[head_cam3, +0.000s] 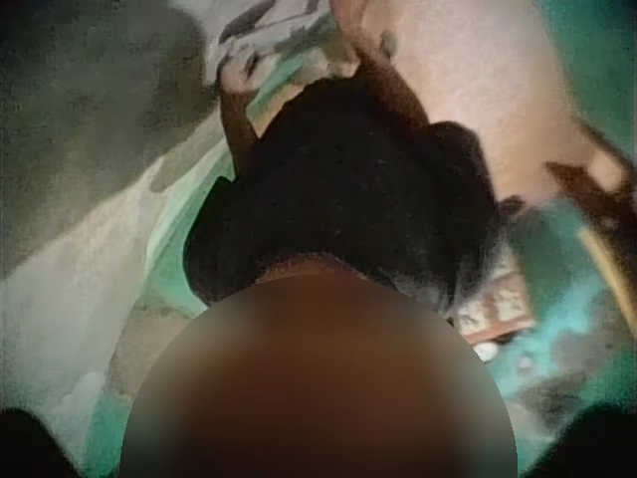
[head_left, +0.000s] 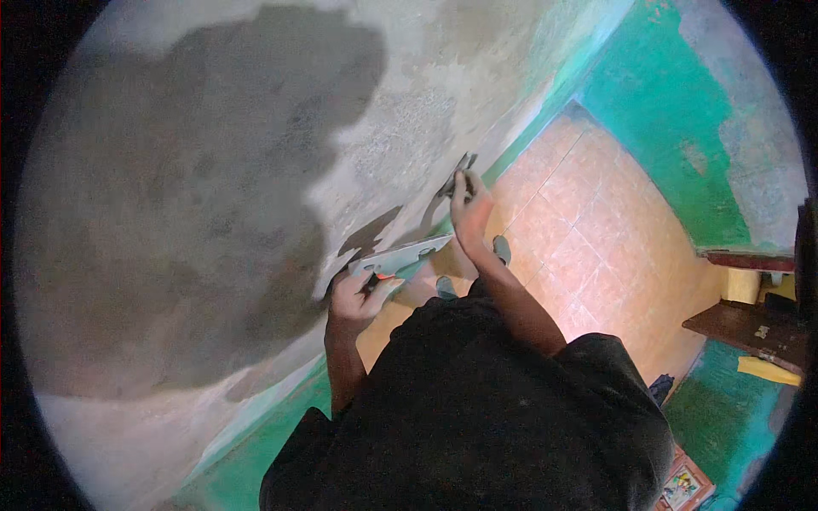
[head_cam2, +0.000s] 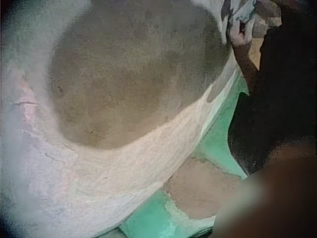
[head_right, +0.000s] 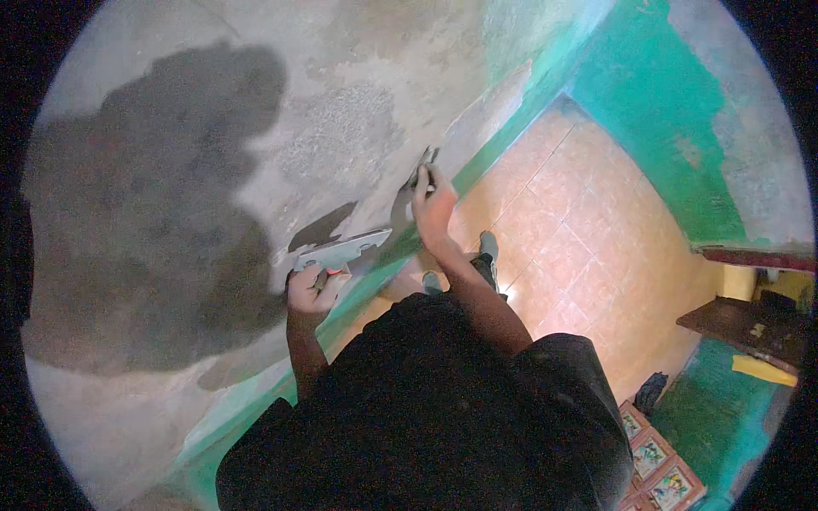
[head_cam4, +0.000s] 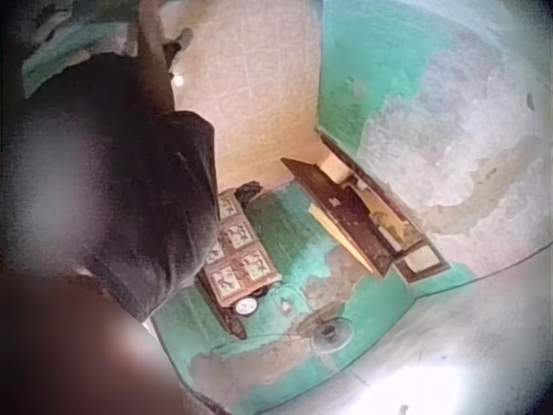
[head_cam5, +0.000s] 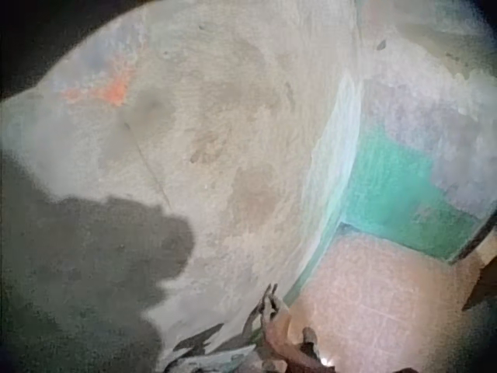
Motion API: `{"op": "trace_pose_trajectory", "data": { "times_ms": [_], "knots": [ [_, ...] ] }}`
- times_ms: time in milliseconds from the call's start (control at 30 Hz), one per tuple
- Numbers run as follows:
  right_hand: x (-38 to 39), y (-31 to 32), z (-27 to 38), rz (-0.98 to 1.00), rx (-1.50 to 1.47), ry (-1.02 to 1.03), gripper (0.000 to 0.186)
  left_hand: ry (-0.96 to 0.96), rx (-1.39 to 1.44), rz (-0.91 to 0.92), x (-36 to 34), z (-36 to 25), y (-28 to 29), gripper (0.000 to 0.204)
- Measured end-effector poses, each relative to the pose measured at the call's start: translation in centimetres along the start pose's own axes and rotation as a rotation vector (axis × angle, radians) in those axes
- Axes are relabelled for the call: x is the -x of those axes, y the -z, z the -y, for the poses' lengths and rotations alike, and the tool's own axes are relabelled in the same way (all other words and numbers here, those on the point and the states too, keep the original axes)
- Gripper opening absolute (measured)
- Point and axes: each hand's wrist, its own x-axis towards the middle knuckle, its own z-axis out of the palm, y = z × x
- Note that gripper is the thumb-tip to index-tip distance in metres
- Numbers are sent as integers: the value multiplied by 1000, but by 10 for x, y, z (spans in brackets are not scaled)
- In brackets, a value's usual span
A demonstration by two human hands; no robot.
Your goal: Applying and smoothing wall putty or plaster using scrapers on a damaged wall section.
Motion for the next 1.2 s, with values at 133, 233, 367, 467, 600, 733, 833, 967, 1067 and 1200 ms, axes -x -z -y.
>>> {"op": "trace_pose_trajectory", "data": {
  "times_ms": [133, 233, 367, 467, 600, 733, 833, 967, 1067, 1200],
  "knots": [
    [-5, 0, -5, -32, -16, 25, 23, 117, -32, -9, -2, -16, 0, 19],
    [-5, 3, 1, 6, 51, 42, 22, 104, -41, -27, -1, -11, 1, 18],
    [-15, 3, -2, -8, 20, 38, 23, -51, -86, -75, 0, 0, -2, 16],
    [-12, 7, 8, 30, 17, 16, 24, 109, 9, -100, 0, -8, -6, 14],
    [-12, 5, 6, 32, -54, -52, 25, 70, -41, -113, 0, -5, -6, 15],
    [-13, 9, 12, 44, -60, -44, 26, -19, -133, -125, -1, -8, -6, 14],
    [-16, 4, 0, 51, -62, -55, 27, -102, -162, -153, -1, 1, -7, 16],
    [-28, 4, -21, 10, -36, -88, 28, 32, -100, -131, -1, -10, -7, 16],
    [-28, 6, -17, 17, -40, -89, 29, -36, -70, -126, -5, -10, -7, 16],
    [-14, 6, 2, 74, -9, -76, 30, -69, -147, -119, 0, -1, -6, 15]
  ]
}}
